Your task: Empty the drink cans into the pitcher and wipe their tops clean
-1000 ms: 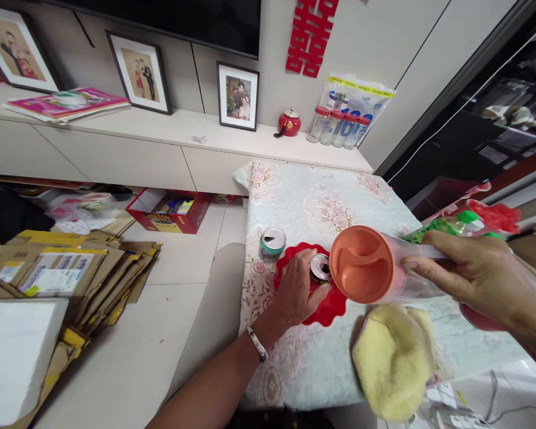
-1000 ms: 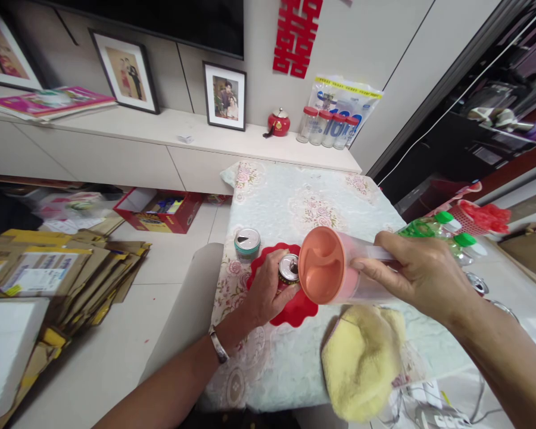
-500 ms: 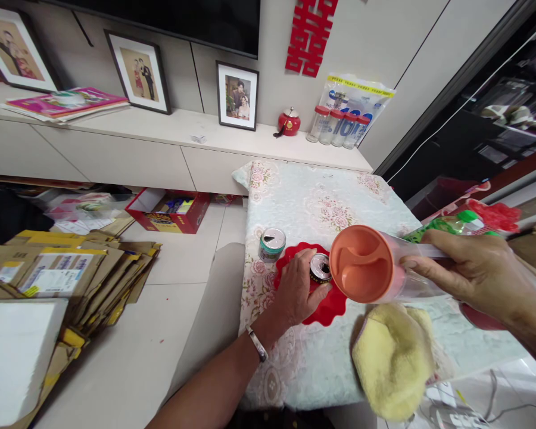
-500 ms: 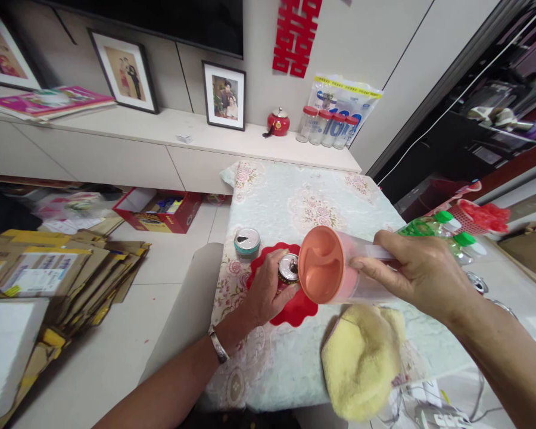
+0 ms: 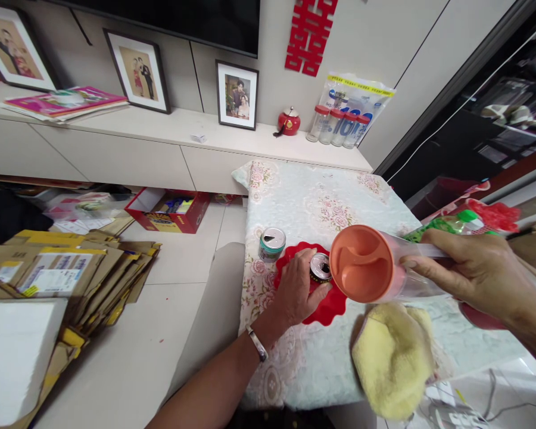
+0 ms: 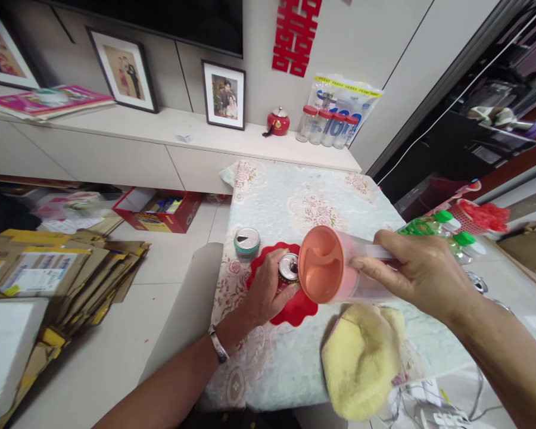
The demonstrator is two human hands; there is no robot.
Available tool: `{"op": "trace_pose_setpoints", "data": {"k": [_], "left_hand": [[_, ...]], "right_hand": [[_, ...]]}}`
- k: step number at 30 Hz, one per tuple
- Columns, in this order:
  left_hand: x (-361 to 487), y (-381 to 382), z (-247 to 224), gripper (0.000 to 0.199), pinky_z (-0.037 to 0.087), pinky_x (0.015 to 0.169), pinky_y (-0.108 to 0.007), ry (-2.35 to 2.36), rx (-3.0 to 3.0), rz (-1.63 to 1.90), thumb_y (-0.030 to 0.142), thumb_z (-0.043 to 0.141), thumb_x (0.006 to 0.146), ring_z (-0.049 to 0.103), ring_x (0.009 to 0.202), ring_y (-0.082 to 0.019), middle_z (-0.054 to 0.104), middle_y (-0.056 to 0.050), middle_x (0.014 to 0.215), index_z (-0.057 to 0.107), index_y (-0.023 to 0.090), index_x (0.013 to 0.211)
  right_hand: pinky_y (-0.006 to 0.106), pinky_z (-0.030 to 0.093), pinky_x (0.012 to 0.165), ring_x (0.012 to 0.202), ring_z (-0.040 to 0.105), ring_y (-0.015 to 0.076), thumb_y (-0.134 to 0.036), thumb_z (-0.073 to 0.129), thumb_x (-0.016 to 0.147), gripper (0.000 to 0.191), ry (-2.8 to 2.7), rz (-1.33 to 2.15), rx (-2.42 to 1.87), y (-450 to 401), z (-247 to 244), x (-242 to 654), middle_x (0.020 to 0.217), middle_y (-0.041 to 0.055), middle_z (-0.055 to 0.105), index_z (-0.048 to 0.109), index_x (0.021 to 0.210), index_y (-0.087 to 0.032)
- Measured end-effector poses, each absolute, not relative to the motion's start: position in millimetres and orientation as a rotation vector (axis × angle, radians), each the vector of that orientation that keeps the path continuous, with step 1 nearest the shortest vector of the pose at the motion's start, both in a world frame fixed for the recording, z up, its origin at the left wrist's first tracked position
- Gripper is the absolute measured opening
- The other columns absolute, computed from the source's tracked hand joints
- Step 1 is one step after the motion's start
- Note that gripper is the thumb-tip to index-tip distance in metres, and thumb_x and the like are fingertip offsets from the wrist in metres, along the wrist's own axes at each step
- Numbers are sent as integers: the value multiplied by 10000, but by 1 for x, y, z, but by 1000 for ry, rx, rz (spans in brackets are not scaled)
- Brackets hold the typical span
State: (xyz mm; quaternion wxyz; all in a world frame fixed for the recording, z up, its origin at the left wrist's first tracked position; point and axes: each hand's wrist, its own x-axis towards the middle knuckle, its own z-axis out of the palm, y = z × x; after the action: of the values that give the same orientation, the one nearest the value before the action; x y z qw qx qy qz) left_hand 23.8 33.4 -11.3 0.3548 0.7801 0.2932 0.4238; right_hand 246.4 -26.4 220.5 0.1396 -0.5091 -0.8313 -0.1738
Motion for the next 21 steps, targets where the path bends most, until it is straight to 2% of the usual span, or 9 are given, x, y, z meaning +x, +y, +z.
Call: {"op": "trace_pose_setpoints", "data": {"k": [9, 15, 21], "left_hand": [[23, 33, -10, 724, 411, 1148, -585, 747, 2014, 1080, 377, 653, 927, 479, 1432, -372, 501, -184, 1500, 276, 243, 1530], [23, 33, -11, 711, 423, 1143, -600, 740, 2021, 1098, 416, 627, 947, 480, 1436, -375, 499, -181, 1504, 270, 250, 1539], [23, 33, -10, 706, 424, 1152, -571, 749, 2039, 1105, 406, 623, 951, 489, 1432, -359, 505, -186, 1505, 276, 227, 1539]], "right_hand": [[207, 279, 358, 346, 334, 60, -615, 471, 1053, 581, -2399, -469, -1466, -26, 222, 244, 465, -90, 324, 455, 625, -223], [212, 286, 365, 353, 346, 61, -603, 479, 1056, 574, -2413, -480, -1468, -26, 222, 245, 471, -86, 332, 467, 630, -219], [212, 289, 374, 358, 344, 59, -595, 478, 1060, 566, -2426, -492, -1457, -26, 222, 246, 474, -89, 331, 461, 638, -220]]}}
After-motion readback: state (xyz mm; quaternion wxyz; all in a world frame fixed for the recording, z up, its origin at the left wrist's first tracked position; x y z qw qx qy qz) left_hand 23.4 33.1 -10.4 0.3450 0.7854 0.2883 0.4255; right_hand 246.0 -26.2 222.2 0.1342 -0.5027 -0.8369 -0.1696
